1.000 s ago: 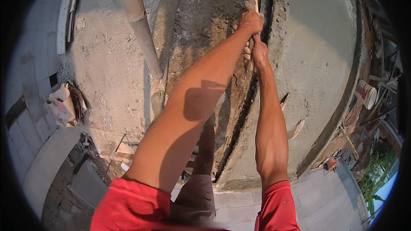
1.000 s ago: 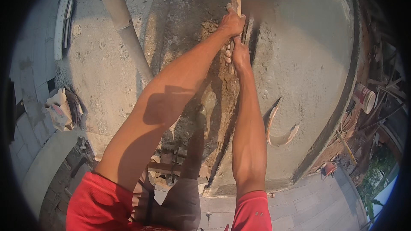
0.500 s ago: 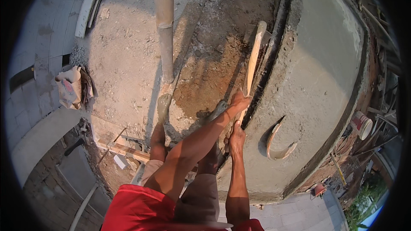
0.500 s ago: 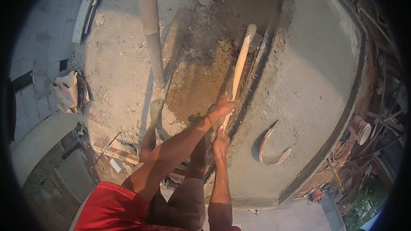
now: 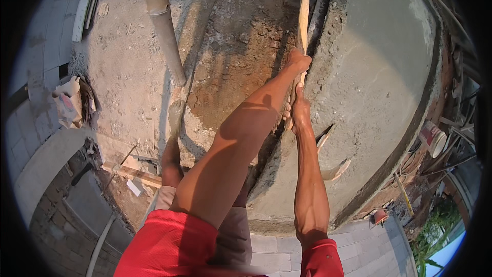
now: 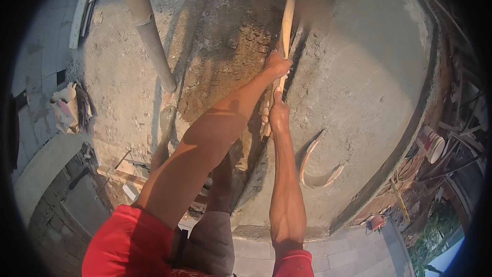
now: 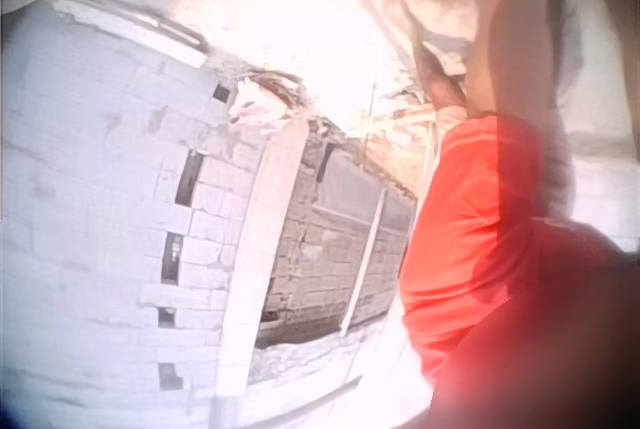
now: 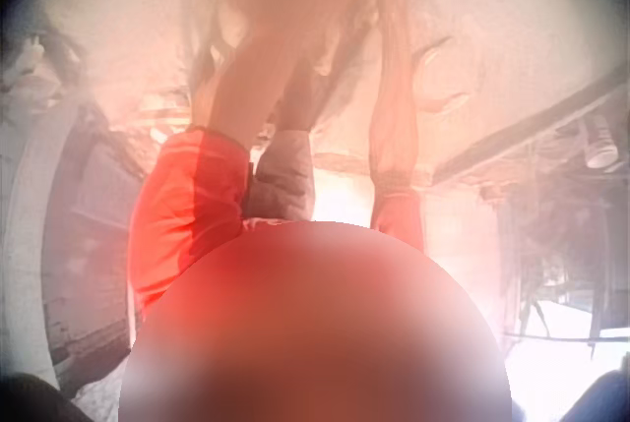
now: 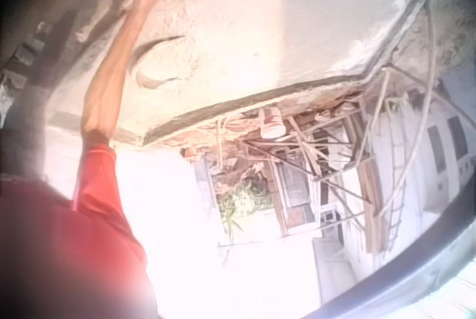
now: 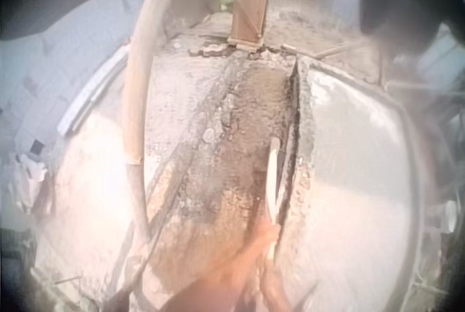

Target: The person uses a long straightedge to level wet concrete on a rectangular slab, then scoops excess concrete into a basin and smooths the surface. The person also uses a hoe to scrape and level the ground adjacent to the slab.

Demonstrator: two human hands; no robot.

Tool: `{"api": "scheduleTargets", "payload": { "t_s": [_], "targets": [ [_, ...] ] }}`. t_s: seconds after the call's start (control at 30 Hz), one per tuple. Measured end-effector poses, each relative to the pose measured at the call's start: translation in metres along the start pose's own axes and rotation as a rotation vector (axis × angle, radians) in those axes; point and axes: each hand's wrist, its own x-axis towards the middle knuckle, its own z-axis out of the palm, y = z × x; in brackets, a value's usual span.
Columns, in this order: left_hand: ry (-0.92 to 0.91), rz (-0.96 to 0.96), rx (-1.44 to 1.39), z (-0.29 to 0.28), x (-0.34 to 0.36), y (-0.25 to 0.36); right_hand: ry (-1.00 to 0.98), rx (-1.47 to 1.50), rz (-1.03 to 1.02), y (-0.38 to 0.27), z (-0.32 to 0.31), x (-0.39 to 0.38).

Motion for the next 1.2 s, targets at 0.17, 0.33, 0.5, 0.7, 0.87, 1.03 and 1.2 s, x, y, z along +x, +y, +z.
{"api": "scheduleTargets", "payload": {
  "t_s": [0.17,0.33,0.5,0.7,0.87,1.03,1.2],
  "targets": [
    [-0.211,-0.088,-0.152,-0.014,-0.068,-0.07,0.03,-0.011,0.095,0.063,0.0,-0.092],
    [0.075,0.194,-0.139,-0.027,-0.089,-0.038,0.012,-0.08,-0.129,0.053,0.012,-0.078],
    [0.265,0.444,-0.041,-0.017,0.003,0.032,-0.087,-0.069,-0.355,-0.002,0.005,0.024],
    [0.014,0.038,0.172,-0.014,-0.023,-0.057,0.059,0.023,0.145,0.06,0.024,-0.029],
    [-0.091,-0.162,0.112,-0.032,-0.105,-0.105,0.12,0.03,0.24,0.102,0.03,-0.118],
    [-0.176,-0.268,0.127,-0.087,-0.182,-0.179,0.031,-0.017,0.297,0.176,0.058,-0.199],
    [0.129,-0.02,0.105,-0.136,-0.249,-0.238,0.098,-0.167,-0.077,0.251,0.09,-0.243]
  ]
}}
